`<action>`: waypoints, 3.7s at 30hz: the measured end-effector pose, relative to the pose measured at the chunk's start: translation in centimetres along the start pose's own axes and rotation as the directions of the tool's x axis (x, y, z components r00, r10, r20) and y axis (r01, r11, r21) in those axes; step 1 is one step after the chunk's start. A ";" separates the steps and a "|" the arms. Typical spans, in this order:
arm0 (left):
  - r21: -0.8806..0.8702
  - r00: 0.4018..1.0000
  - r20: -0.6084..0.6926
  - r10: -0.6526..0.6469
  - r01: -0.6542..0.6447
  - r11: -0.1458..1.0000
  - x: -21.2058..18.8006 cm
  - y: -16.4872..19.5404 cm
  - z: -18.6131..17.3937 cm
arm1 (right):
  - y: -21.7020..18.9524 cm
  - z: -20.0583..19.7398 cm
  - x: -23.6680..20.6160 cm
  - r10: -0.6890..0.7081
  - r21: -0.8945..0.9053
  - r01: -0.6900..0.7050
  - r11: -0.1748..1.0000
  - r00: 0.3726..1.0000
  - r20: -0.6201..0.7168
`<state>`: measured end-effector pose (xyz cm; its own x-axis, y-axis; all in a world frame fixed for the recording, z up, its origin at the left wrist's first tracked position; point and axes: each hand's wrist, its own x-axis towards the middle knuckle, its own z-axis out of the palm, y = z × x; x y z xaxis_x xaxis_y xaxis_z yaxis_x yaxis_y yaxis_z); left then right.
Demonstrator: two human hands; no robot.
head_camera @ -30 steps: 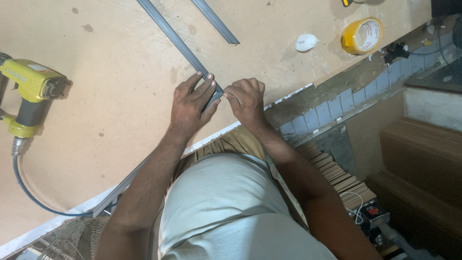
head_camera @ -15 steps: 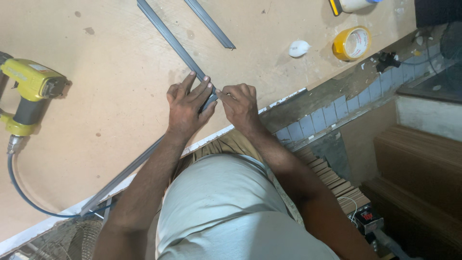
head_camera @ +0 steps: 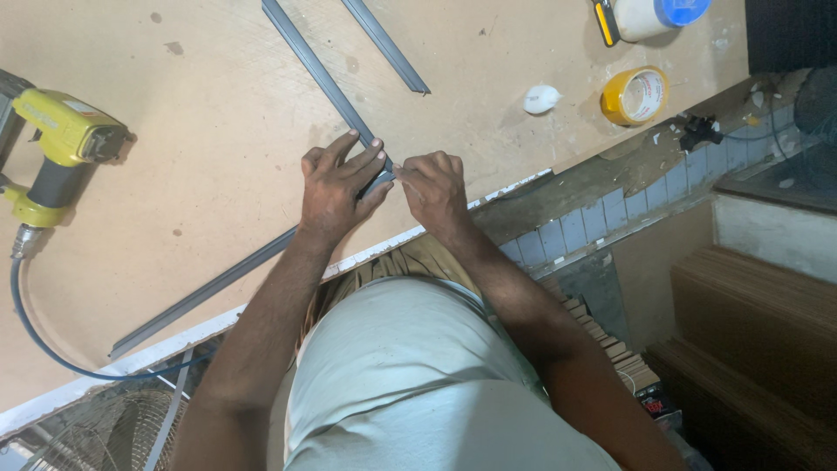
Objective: The person carries dark frame moulding strips to a workbench and joins them at the corners to assemble a picture frame. They align the mitred ends, hold a corner clamp on the joint, and use a pneumatic nail gun to fasten the corners, working around the frame on the bench.
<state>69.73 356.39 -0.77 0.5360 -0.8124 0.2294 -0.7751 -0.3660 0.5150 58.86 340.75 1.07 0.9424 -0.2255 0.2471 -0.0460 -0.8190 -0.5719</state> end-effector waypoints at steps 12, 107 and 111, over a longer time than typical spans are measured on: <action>0.054 0.998 -0.019 -0.062 0.063 0.997 0.3 1.0 0.4 | 0.6 0.1 0.1 0.130 0.110 -0.128 0.986 0.992 -0.007; 0.157 0.983 -0.064 -0.170 0.178 0.971 -2.4 0.3 0.4 | 1.3 -1.8 -1.2 -0.035 0.159 -0.011 0.987 0.958 0.284; 0.141 0.982 -0.068 -0.174 0.182 0.973 -2.3 0.3 0.4 | 1.2 -1.6 -1.3 -0.101 0.173 0.060 0.983 0.966 0.240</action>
<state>68.11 357.94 -1.48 0.6839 -0.7038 0.1922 -0.7041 -0.5678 0.4264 57.09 339.22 1.31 0.9940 -0.0084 0.1088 0.0686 -0.7275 -0.6827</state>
